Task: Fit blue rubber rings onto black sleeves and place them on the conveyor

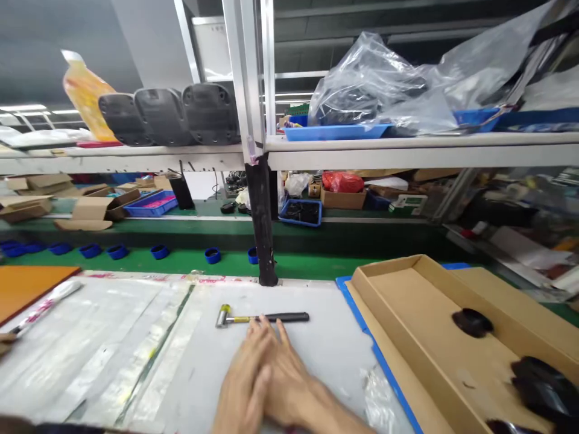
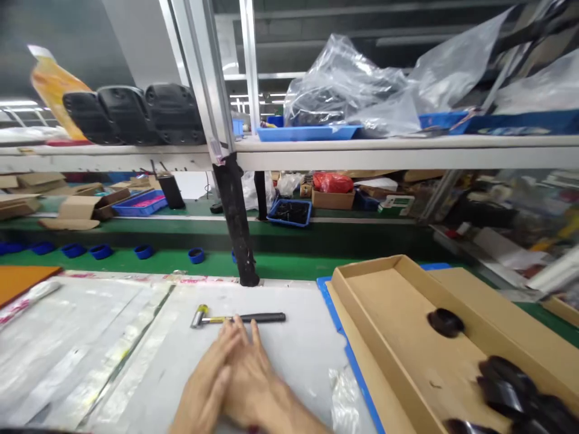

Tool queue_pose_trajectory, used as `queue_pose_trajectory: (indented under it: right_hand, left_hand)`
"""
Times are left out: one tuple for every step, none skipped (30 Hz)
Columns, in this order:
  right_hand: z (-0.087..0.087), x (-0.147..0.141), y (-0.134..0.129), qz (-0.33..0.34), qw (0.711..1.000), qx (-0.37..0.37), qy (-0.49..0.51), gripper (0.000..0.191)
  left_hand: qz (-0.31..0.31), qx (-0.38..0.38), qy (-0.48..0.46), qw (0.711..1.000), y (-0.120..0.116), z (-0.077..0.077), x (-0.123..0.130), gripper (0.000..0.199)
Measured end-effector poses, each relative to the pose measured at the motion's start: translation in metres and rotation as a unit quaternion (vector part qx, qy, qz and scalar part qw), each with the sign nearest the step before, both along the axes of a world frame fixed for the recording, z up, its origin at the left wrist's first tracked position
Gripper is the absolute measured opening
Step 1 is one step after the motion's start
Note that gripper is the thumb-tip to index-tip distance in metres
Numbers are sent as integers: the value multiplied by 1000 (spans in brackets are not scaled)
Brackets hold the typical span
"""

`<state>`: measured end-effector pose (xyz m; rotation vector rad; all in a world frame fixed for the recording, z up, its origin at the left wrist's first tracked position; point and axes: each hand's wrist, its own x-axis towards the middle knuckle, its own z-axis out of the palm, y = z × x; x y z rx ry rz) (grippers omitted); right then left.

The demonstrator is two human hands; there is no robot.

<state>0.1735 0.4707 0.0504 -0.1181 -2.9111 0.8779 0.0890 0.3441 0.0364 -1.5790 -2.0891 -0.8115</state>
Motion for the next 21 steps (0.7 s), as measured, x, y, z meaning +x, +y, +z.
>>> queue_pose_trajectory:
  right_hand:
    - [7,8,3,-28,999,-44,12,70]
    - [13,16,8,-73,993,-91,30,69]
    - [16,25,12,-126,981,-136,47,68]
    - [17,34,16,-176,967,-171,62,69]
    - [15,43,19,-215,955,-191,73,70]
    - [10,51,20,-237,948,-197,77,73]
    - [3,58,18,-235,950,-191,69,77]
    - [-5,63,14,-216,959,-175,55,82]
    - [-15,67,9,-191,968,-154,45,86]
    - [-24,68,2,-169,975,-133,47,87]
    - [-32,68,-3,-155,979,-118,59,84]
    - [-38,66,-6,-160,977,-115,80,79]
    - [-41,63,-7,-183,970,-124,104,73]
    - [-41,60,-3,-218,957,-142,125,67]
    - [-39,57,6,-258,943,-158,138,64]
    - [-34,53,18,-296,930,-164,143,65]
    - [-26,48,34,-327,921,-158,142,67]
    - [-18,41,52,-349,917,-139,137,69]
    - [-10,33,72,-362,916,-115,130,69]
    - [-2,22,93,-371,916,-92,121,70]
    - [4,8,113,-376,917,-73,112,70]
  left_hand:
    - [32,30,-72,996,-5,1,-1,44]
    - [68,60,-135,987,-10,2,-1,42]
    - [103,86,-184,974,-16,1,-3,41]
    - [130,103,-221,961,-21,-1,-4,40]
    - [150,110,-249,950,-25,-4,-6,39]
    - [162,107,-272,943,-28,-8,-6,39]
    - [168,99,-289,937,-29,-12,-7,40]
    - [168,89,-297,936,-29,-17,-7,40]
    - [163,80,-297,938,-28,-22,-6,39]
    - [157,74,-288,942,-27,-27,-5,38]
    - [151,71,-273,948,-25,-31,-4,36]
    - [147,72,-254,953,-24,-34,-3,34]
    - [147,76,-233,958,-23,-37,-2,32]
    - [147,81,-212,963,-23,-39,-2,29]
    - [149,86,-192,966,-23,-41,-1,27]
    - [151,88,-171,970,-24,-43,-1,25]
    - [151,88,-150,973,-25,-44,-1,23]
    - [147,87,-129,977,-25,-44,0,21]
    - [142,84,-108,980,-26,-45,0,20]
    - [139,82,-91,983,-26,-46,0,19]
    - [137,83,-75,984,-26,-47,1,19]
